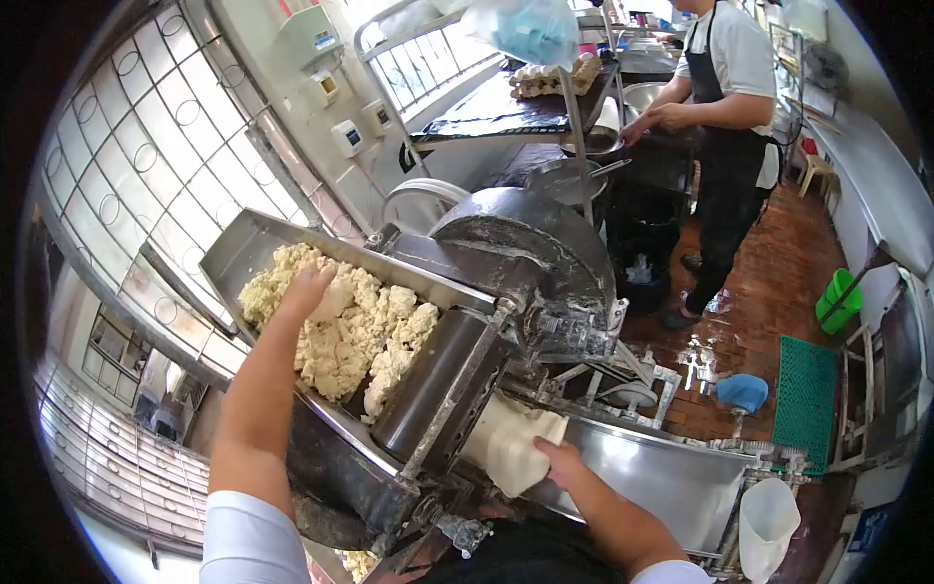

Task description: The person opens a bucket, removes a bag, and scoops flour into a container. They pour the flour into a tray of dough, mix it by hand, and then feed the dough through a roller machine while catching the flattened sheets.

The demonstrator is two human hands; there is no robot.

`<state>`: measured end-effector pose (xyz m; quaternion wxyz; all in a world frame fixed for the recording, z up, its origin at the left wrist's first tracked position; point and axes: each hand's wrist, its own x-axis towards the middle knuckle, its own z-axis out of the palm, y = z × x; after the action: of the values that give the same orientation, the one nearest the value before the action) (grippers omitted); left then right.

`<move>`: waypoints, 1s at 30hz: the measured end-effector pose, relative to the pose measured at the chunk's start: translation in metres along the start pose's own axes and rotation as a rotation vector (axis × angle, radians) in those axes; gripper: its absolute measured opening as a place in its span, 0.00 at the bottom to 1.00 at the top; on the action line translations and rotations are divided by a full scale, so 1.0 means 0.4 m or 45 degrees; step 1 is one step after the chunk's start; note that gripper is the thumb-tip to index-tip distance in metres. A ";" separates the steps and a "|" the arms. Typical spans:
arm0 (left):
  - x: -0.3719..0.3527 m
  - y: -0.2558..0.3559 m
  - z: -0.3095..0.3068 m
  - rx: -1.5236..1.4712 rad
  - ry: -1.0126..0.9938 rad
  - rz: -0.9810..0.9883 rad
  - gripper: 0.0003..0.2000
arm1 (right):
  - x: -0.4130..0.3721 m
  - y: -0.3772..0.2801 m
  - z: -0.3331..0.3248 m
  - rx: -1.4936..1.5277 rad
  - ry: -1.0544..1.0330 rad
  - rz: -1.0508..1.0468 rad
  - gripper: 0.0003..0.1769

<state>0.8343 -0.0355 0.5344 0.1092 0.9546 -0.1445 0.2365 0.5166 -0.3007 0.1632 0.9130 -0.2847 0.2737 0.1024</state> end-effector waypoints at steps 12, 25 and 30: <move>-0.147 0.011 -0.028 -0.355 -0.647 -0.212 0.40 | -0.142 0.043 -0.203 -0.101 0.226 -0.074 0.24; -0.212 0.139 -0.070 -0.096 -0.415 0.006 0.31 | -0.277 0.018 -0.385 -0.757 0.816 -0.573 0.16; -0.191 0.179 -0.069 -0.020 -0.412 -0.124 0.28 | -0.366 -0.035 -0.484 -1.005 0.909 -0.580 0.19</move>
<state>0.7345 -0.0776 0.5313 0.1031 0.9852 -0.1154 0.0730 0.3147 -0.4282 0.1182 0.5878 -0.6723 0.4376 -0.1049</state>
